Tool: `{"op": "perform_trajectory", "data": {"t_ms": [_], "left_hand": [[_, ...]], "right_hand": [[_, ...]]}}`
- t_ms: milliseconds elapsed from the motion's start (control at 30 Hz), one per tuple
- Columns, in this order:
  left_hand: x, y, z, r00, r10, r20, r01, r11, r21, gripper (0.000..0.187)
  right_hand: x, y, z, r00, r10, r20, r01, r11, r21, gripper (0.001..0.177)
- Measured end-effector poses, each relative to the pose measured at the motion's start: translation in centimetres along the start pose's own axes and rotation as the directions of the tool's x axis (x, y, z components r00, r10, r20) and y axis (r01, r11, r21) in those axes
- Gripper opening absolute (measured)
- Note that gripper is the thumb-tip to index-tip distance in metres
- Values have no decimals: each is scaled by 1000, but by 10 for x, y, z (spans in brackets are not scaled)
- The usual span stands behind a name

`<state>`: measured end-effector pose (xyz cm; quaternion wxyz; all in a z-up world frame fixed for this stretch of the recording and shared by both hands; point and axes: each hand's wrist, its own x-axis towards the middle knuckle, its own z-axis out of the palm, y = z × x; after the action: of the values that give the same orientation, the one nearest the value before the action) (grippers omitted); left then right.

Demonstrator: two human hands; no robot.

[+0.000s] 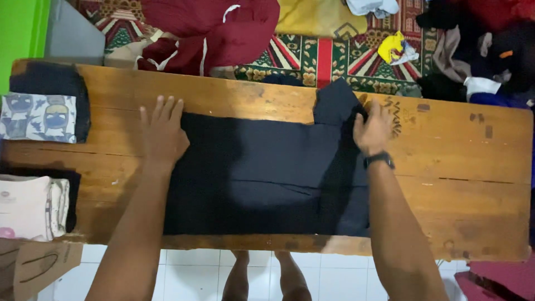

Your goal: Folding a black t-shirt and black pants on a wooden table.

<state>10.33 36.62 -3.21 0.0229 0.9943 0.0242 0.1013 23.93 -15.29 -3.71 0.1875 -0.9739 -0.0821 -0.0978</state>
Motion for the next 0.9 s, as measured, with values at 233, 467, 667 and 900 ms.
{"op": "perform_trajectory", "data": {"t_ms": [233, 467, 667, 900], "left_hand": [[39, -6, -23, 881, -88, 466, 39, 993, 114, 36], [10, -37, -46, 966, -70, 248, 115, 979, -171, 19], [-38, -26, -117, 970, -187, 154, 214, 959, -187, 12], [-151, 2, -125, 864, -486, 132, 452, 635, -627, 19]], "right_hand": [[12, 41, 17, 979, 106, 174, -104, 994, -19, 28], [-10, 70, -15, 875, 417, 245, -460, 565, 684, 14], [-71, 73, -86, 913, 338, 227, -341, 332, 879, 25], [-213, 63, -134, 846, 529, 73, -404, 545, 735, 30]]}}
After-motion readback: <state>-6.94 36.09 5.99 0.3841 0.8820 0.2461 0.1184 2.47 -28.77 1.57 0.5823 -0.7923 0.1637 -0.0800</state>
